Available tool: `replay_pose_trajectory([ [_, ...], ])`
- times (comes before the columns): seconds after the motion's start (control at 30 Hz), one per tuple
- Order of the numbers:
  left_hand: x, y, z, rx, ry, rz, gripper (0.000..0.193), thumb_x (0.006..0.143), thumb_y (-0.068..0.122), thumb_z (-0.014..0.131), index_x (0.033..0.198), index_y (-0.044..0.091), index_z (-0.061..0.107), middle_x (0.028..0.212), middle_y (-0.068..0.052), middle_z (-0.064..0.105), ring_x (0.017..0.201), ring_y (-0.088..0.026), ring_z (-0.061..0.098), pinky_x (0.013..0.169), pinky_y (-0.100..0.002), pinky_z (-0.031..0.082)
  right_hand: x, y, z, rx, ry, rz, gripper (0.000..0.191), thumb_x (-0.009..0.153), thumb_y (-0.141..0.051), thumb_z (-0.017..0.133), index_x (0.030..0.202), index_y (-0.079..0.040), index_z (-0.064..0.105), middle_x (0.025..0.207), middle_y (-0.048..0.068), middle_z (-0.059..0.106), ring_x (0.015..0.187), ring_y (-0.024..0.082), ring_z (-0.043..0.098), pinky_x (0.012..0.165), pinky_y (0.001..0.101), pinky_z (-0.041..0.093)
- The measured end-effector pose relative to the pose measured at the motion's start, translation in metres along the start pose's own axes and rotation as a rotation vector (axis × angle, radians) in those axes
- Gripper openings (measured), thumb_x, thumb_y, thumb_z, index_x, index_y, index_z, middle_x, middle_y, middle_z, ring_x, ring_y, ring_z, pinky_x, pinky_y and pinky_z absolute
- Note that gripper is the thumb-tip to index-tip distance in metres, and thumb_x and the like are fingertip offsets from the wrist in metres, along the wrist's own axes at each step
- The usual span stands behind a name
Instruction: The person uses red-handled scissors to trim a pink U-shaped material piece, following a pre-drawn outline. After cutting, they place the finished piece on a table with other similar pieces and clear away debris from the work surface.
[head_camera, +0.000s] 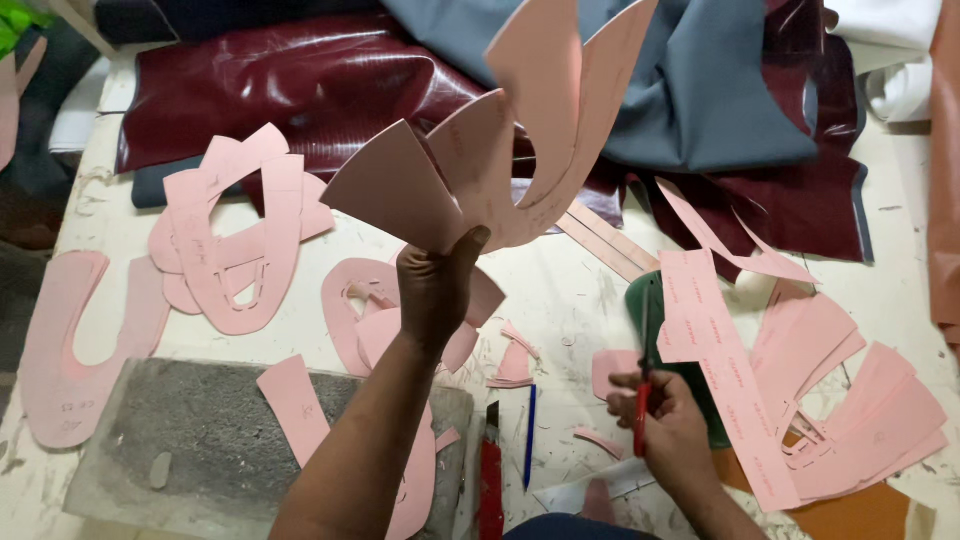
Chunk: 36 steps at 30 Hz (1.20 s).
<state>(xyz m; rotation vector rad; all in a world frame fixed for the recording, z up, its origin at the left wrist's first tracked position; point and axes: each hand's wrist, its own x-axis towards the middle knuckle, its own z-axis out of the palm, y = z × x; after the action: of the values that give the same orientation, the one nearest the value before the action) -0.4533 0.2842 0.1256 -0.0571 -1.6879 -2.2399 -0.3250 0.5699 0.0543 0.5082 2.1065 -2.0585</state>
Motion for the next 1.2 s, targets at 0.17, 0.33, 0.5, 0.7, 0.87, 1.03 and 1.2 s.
replay_pose_trajectory([
  [0.17,-0.025,0.034,0.008,-0.121,-0.22,-0.069,0.006,0.099,0.005,0.068,0.099,0.004,0.073,0.094,0.0,0.074,0.087,-0.007,0.065,0.078,-0.027,0.052,0.008,-0.072,0.011,0.045,0.038,-0.309,0.027,0.093,-0.003,0.063,0.114,-0.003,0.047,0.133,0.008,0.065,0.097,0.015,0.07,0.082,0.0306,0.058],
  [0.33,-0.061,0.046,0.006,-0.275,-0.231,-0.173,0.022,0.107,0.014,0.054,0.123,0.003,0.064,0.113,-0.004,0.072,0.105,-0.011,0.065,0.094,-0.031,0.053,-0.007,-0.101,0.007,0.066,0.123,-0.337,0.028,0.096,0.001,0.066,0.12,-0.002,0.052,0.103,0.009,0.061,0.077,0.015,0.061,0.066,0.0304,0.05],
  [0.5,-0.083,0.033,-0.019,-0.443,-0.062,-0.264,0.043,0.114,0.033,0.039,0.142,0.004,0.052,0.11,-0.012,0.069,0.101,-0.02,0.065,0.094,-0.035,0.053,-0.032,-0.093,0.013,0.283,0.013,-0.359,0.024,0.098,0.003,0.062,0.12,0.0,0.054,0.098,0.009,0.062,0.073,0.014,0.06,0.066,0.0273,0.053],
  [0.7,-0.113,0.021,-0.027,-0.611,0.183,-0.437,0.069,0.104,0.054,0.028,0.146,0.001,0.043,0.137,-0.017,0.059,0.128,-0.027,0.058,0.11,-0.04,0.049,-0.035,-0.072,0.058,0.257,-0.081,-0.184,0.026,0.094,0.004,0.062,0.116,-0.001,0.051,0.092,0.012,0.061,0.07,0.017,0.062,0.06,0.0272,0.049],
  [0.87,-0.124,0.021,-0.051,-0.641,0.276,-0.441,0.076,0.103,0.064,0.03,0.15,0.004,0.04,0.142,-0.009,0.057,0.131,-0.021,0.055,0.113,-0.039,0.044,-0.045,-0.075,0.071,0.308,-0.114,-0.148,0.029,0.092,0.003,0.063,0.12,-0.001,0.053,0.092,0.009,0.059,0.066,0.015,0.057,0.062,0.0273,0.05],
  [1.03,-0.129,0.026,-0.082,-0.585,0.244,-0.325,0.078,0.105,0.068,0.035,0.137,-0.003,0.045,0.101,-0.015,0.061,0.098,-0.027,0.061,0.094,-0.047,0.053,-0.051,-0.114,0.045,0.471,-0.131,-0.328,0.013,0.105,0.003,0.062,0.109,-0.003,0.052,0.106,0.008,0.059,0.083,0.01,0.058,0.075,0.0228,0.045],
  [1.2,-0.14,0.041,-0.074,-0.543,0.213,-0.37,0.079,0.094,0.069,0.042,0.139,0.004,0.046,0.096,-0.012,0.063,0.094,-0.024,0.063,0.088,-0.045,0.056,-0.051,-0.109,0.066,0.542,-0.071,-0.129,0.027,0.086,0.003,0.064,0.107,-0.01,0.056,0.096,-0.001,0.063,0.077,0.008,0.061,0.064,0.0238,0.047],
])
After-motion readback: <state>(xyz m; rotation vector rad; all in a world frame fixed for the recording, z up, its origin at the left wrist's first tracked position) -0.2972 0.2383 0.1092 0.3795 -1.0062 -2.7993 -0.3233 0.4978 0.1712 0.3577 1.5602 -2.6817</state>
